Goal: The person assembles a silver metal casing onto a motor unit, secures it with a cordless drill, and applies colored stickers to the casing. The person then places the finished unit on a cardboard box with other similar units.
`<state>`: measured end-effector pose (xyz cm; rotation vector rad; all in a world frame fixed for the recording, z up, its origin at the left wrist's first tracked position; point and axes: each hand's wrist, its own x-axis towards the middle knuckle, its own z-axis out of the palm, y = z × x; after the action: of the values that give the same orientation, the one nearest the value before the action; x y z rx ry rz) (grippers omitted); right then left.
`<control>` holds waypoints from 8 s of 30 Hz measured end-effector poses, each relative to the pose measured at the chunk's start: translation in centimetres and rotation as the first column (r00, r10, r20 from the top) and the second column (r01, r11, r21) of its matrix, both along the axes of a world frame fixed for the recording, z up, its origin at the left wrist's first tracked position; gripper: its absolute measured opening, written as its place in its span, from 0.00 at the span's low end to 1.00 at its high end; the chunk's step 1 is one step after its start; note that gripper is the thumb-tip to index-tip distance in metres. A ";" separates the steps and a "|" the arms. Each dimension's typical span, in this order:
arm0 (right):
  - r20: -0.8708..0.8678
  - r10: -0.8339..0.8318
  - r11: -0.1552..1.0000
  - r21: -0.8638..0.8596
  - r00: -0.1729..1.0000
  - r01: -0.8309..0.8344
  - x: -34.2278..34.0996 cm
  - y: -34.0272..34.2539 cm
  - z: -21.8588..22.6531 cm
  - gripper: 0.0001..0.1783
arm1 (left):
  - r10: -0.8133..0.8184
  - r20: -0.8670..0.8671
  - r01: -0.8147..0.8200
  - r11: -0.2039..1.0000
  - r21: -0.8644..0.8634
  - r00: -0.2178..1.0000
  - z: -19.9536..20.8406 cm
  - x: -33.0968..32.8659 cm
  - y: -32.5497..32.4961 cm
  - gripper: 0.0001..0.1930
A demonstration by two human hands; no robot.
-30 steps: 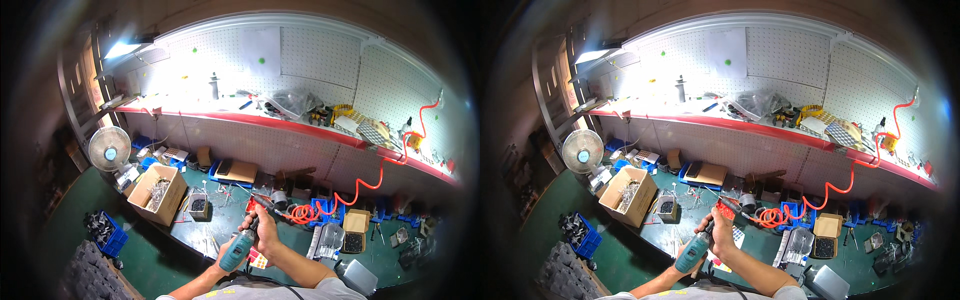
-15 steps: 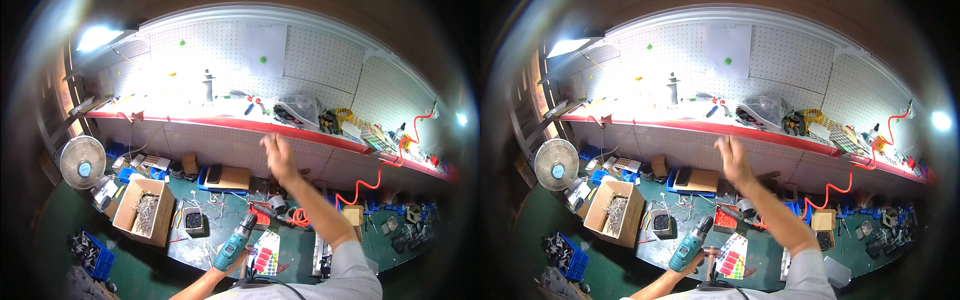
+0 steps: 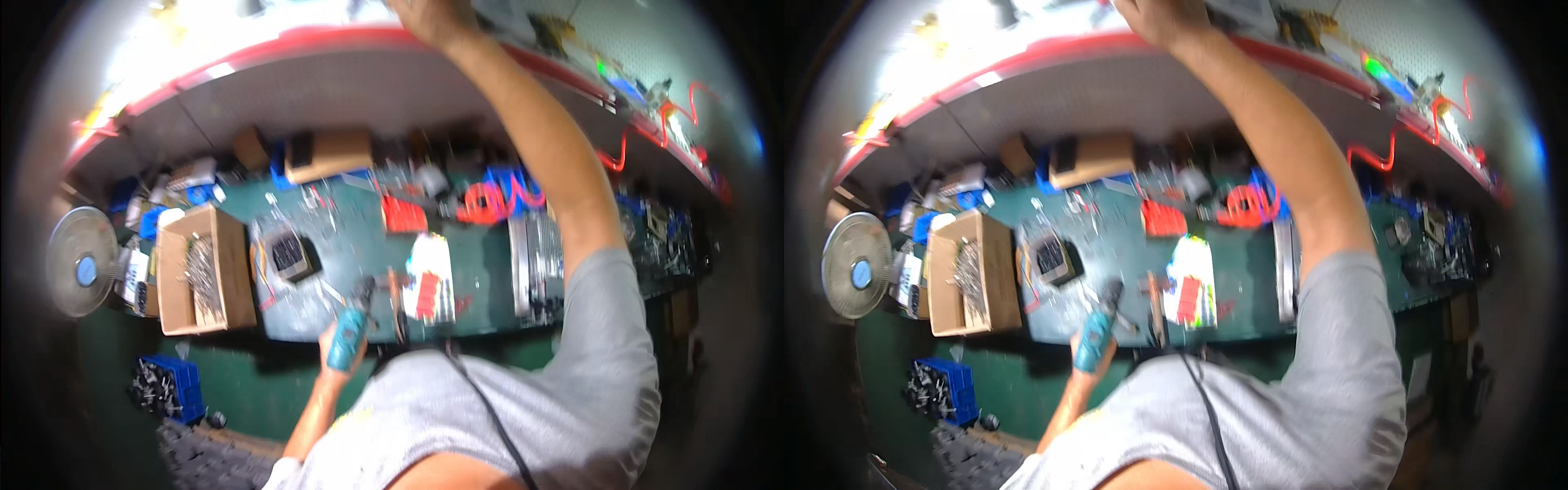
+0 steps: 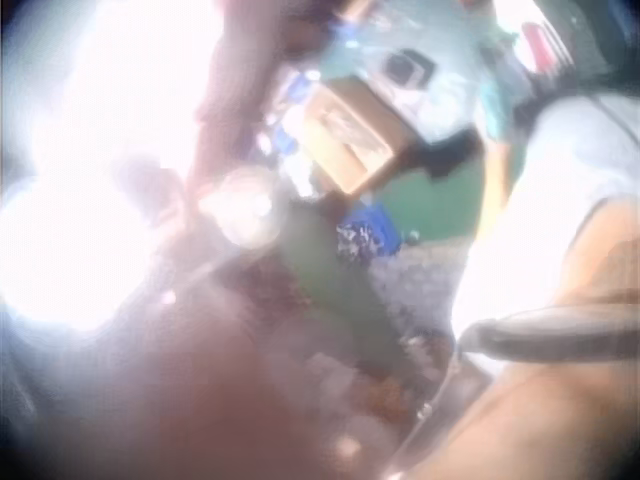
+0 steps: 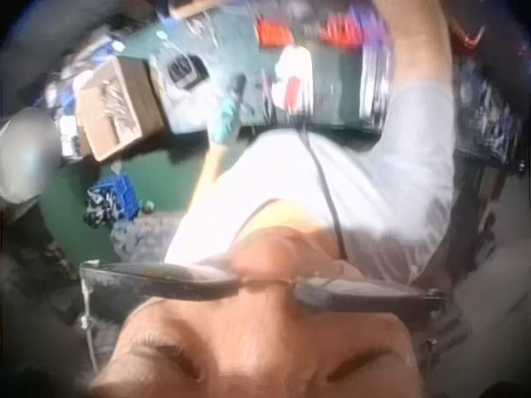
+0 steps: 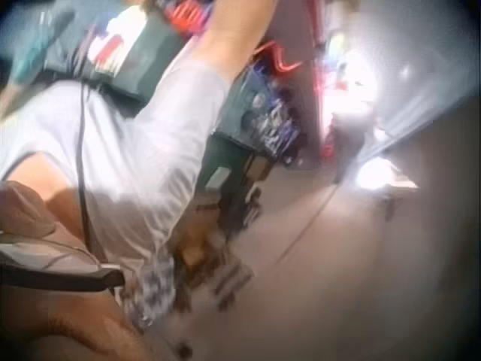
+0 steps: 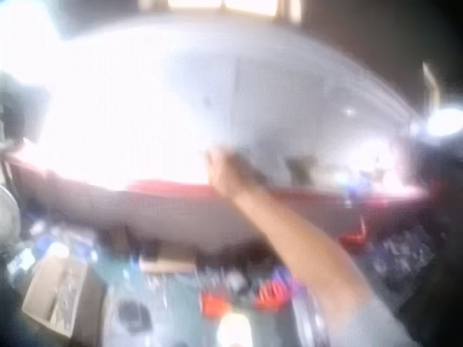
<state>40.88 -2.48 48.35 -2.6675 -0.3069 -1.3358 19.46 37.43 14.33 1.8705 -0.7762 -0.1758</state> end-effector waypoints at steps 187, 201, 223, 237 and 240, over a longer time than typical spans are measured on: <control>-0.510 -0.060 0.264 0.821 0.858 0.506 -28.3 -9.5 -54.2 0.10 | 0.175 -0.444 -0.033 0.951 0.309 0.879 2.0 -10.3 -17.1 0.19; 0.173 0.014 -0.775 0.624 0.985 -0.099 -48.5 -6.6 -36.2 0.10 | -0.219 -0.791 0.314 0.949 -0.036 0.571 3.5 -9.1 -18.7 0.15; 0.009 0.447 -0.553 0.789 0.894 0.268 -61.3 -16.7 -34.0 0.14 | -0.181 -0.885 0.412 0.911 0.013 0.429 9.1 -14.0 -26.7 0.20; -0.449 0.101 0.575 0.754 0.888 0.316 -57.3 -23.7 -41.6 0.20 | -0.350 -0.432 0.534 0.719 0.445 0.831 14.3 -17.3 -40.4 0.19; -0.487 0.110 0.594 0.731 0.866 0.336 -58.2 -23.5 -41.0 0.20 | -0.374 -0.399 0.540 0.682 0.493 0.837 14.9 -17.4 -41.2 0.19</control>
<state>-17.37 -25.97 7.40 -2.0908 0.4610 -0.5163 2.10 -3.74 29.27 2.1140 -1.0785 -1.0953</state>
